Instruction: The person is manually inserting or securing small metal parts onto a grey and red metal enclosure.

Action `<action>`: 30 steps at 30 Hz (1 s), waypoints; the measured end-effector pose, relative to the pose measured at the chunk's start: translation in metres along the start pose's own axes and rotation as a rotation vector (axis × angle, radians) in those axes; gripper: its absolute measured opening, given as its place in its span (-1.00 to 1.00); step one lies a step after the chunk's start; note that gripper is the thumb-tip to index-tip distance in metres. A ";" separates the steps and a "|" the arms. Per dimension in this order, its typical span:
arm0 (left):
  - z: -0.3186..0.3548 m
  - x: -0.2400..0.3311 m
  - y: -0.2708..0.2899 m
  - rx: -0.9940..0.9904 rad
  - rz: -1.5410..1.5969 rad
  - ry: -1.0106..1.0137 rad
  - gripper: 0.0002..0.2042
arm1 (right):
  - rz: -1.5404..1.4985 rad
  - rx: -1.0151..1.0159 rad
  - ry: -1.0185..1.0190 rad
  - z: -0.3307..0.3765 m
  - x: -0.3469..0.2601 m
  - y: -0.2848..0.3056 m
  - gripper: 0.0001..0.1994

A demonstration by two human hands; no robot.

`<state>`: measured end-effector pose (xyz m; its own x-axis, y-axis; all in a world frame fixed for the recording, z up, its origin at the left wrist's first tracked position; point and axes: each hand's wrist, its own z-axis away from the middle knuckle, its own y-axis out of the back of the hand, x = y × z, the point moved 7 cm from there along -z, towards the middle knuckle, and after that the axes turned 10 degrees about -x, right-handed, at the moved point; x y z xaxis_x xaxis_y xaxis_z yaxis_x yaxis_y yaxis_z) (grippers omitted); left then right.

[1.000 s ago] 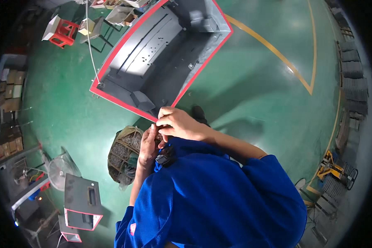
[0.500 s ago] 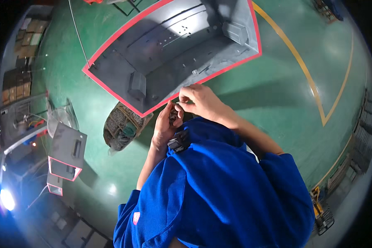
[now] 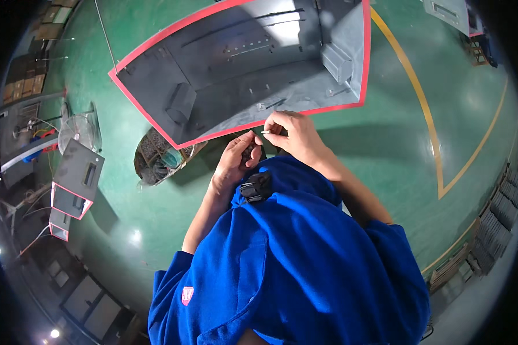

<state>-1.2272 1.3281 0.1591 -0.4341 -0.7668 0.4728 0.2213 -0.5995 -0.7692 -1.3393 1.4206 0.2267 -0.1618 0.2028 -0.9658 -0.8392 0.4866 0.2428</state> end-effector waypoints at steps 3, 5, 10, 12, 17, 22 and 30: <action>-0.011 -0.011 -0.009 0.013 -0.096 0.083 -0.71 | -0.089 -0.048 -0.025 0.005 0.009 -0.003 -0.91; -0.018 -0.021 -0.011 0.002 -0.165 0.098 -0.71 | -0.074 -0.040 -0.015 0.013 0.015 -0.001 -0.90; -0.034 -0.039 -0.017 0.045 -0.198 0.165 -0.71 | -0.171 -0.040 -0.061 0.030 0.034 0.007 -0.94; -0.036 -0.046 -0.013 0.132 -0.137 0.186 -0.70 | -0.305 -0.073 -0.102 0.032 0.039 0.008 -0.92; -0.053 -0.049 -0.019 0.053 -0.097 0.173 -0.65 | 0.161 -0.049 0.100 0.028 0.040 0.030 -0.81; -0.064 -0.044 -0.041 0.004 -0.158 0.135 -0.67 | 0.187 -0.017 0.097 0.032 0.041 0.047 -0.84; -0.079 -0.040 -0.079 0.003 -0.316 0.054 -0.75 | -0.100 0.212 0.105 0.037 0.062 0.150 -0.87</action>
<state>-1.2969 1.4244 0.1672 -0.5276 -0.5295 0.6643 0.0704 -0.8066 -0.5869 -1.4561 1.5378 0.2067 -0.1459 0.0608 -0.9874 -0.7280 0.6692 0.1488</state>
